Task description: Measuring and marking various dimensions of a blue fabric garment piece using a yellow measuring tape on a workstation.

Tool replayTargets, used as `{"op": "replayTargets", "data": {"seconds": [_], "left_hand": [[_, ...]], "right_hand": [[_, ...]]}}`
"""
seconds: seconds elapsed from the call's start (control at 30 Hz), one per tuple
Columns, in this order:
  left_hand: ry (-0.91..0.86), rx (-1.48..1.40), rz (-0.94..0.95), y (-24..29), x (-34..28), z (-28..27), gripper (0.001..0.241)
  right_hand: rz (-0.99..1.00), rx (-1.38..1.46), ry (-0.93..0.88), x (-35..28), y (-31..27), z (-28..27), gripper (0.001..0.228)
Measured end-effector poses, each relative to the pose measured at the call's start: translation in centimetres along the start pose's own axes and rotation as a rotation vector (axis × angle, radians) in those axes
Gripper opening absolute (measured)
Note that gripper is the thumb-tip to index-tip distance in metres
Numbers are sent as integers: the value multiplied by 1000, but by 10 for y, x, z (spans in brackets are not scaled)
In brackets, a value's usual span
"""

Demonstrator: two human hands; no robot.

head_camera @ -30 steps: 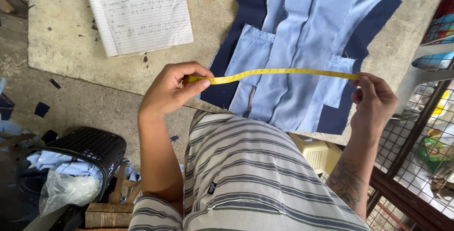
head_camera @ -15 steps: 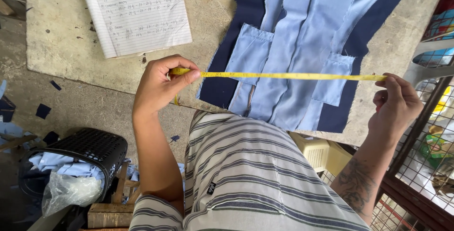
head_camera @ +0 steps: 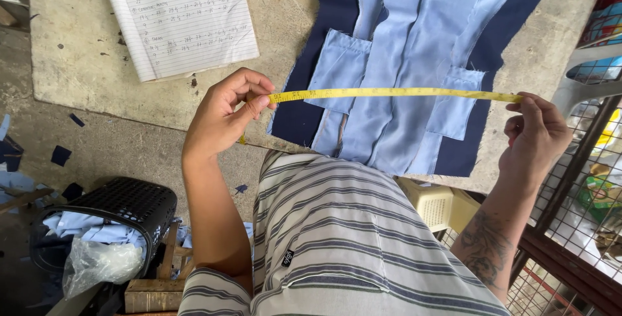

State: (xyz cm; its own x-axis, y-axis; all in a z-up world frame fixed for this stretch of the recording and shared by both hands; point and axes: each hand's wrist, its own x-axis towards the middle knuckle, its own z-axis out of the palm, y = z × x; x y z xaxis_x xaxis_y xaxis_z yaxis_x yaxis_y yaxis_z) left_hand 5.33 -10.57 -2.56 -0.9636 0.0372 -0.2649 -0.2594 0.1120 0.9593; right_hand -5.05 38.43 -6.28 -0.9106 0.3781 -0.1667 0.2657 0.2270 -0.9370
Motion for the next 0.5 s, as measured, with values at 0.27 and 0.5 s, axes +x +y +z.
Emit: {"op": "replayTargets", "data": {"seconds": [0.27,0.5], "left_hand": [[-91,59,47,16,1,11,19],[-90,35,123,20,7,25,17]], "right_hand": [[-15,-2,-49,-7,-2,12,13],[13,-101,-167,-27,-14,42,13]]}}
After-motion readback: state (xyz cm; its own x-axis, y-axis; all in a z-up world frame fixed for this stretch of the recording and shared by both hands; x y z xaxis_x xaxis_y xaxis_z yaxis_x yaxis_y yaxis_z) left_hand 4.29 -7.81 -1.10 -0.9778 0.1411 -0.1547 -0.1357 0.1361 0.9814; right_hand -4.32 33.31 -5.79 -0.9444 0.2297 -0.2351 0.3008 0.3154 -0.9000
